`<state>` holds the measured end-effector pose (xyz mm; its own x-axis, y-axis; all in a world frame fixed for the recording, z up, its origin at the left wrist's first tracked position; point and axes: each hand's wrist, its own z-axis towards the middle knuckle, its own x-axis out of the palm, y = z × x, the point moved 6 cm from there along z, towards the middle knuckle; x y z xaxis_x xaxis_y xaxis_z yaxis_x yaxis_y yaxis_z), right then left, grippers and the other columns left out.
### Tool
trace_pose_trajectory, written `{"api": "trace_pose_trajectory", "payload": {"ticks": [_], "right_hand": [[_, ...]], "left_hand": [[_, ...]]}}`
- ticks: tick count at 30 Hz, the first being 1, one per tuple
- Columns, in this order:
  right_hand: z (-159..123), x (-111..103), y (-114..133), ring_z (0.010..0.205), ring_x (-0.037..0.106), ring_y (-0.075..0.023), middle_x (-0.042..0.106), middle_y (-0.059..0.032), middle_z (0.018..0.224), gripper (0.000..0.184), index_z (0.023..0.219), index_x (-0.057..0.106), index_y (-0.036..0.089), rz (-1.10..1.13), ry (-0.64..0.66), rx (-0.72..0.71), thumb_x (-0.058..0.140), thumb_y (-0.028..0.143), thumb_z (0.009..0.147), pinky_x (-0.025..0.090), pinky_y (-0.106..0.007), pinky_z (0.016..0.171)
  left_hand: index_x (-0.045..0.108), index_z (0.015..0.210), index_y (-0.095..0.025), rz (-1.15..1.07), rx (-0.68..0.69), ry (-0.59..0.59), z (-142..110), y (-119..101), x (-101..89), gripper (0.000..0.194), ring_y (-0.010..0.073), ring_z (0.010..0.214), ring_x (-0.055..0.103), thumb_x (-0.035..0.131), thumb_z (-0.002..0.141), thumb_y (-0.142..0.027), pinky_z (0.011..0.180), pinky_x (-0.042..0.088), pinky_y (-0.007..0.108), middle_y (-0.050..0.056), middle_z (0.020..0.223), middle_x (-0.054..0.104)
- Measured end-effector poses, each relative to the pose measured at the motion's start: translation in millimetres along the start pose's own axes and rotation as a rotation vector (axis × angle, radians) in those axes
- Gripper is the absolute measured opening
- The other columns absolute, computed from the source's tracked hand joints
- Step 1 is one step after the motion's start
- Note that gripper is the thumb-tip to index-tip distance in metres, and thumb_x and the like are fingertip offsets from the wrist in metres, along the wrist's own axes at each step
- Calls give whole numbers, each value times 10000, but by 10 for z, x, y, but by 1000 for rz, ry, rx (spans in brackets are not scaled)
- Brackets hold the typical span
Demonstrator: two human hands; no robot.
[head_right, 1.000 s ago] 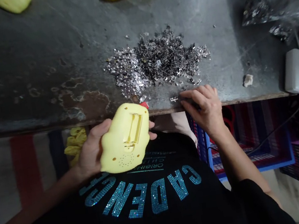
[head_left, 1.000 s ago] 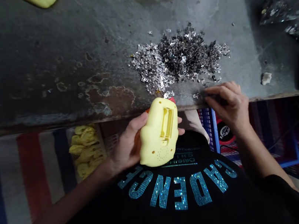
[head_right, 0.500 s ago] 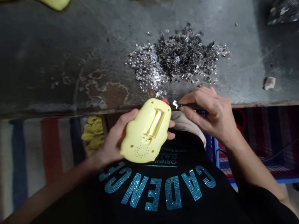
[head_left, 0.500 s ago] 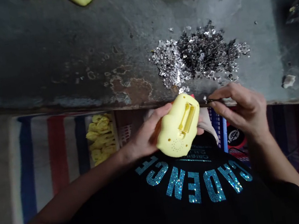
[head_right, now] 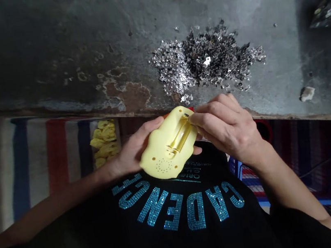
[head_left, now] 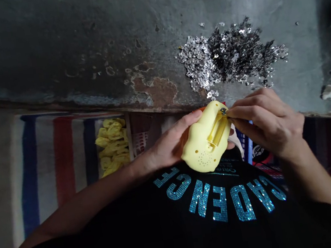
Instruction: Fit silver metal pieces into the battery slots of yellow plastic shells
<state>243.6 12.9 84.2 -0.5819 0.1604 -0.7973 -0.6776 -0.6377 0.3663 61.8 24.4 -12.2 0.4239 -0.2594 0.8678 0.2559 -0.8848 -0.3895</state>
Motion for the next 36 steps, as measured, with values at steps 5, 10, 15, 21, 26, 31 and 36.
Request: {"api": "trace_pose_trajectory", "payload": {"ticks": [5, 10, 15, 21, 26, 31, 36], "right_hand": [[-7, -5, 60, 921, 766, -239, 895, -59, 1155, 278, 1363, 714, 290, -70, 5, -52, 772, 164, 1122, 606, -427, 777], [-33, -13, 59, 922, 764, -234, 892, -55, 1156, 263, 1358, 720, 303, -61, -2, -39, 765, 175, 1132, 614, -420, 778], [-111, -18, 40, 925, 798, -245, 901, -57, 1188, 388, 1431, 735, 321, -8, -47, 5, 771, 120, 1101, 638, -438, 802], [-128, -24, 54, 907, 798, -261, 903, -59, 1167, 454, 1492, 736, 361, -33, -103, 58, 754, 126, 1104, 631, -458, 809], [-103, 6, 118, 941, 798, -261, 907, -47, 1211, 494, 1541, 721, 382, -46, -71, 48, 760, 145, 1109, 624, -461, 836], [-122, 5, 152, 948, 818, -266, 909, -51, 1231, 488, 1518, 755, 400, -44, -95, 62, 765, 142, 1104, 632, -473, 852], [-42, -43, -11, 1023, 834, -258, 883, -66, 1215, 308, 1362, 824, 337, 169, -70, 246, 835, 200, 1087, 681, -422, 860]], "left_hand": [[562, 1759, -138, 4, 22, 8, 0, -20, 54, 871, 395, 1300, 871, 732, 1098, -680, 1174, 665, 507, 195, 1448, 872], [539, 1779, -138, 10, 5, 7, 1, -19, 97, 922, 391, 1255, 886, 754, 1079, -697, 1144, 668, 487, 189, 1457, 870], [479, 1819, -149, 7, -13, -8, 11, -1, 73, 930, 376, 1196, 902, 720, 1100, -688, 1087, 678, 463, 202, 1448, 871], [557, 1736, -156, -26, 0, 4, 27, 14, 64, 877, 363, 1155, 902, 787, 1063, -671, 1105, 679, 484, 195, 1418, 881], [492, 1803, -153, -3, 23, 59, 19, 3, 93, 877, 386, 1228, 883, 697, 1116, -660, 1047, 684, 480, 196, 1449, 865], [426, 1852, -180, -7, 43, 73, 4, 4, 98, 988, 388, 1221, 884, 757, 1077, -694, 1080, 676, 494, 188, 1430, 874], [553, 1773, -202, 43, 123, -47, -40, 0, 74, 914, 390, 1252, 864, 841, 1029, -649, 1053, 693, 486, 186, 1465, 858]]}}
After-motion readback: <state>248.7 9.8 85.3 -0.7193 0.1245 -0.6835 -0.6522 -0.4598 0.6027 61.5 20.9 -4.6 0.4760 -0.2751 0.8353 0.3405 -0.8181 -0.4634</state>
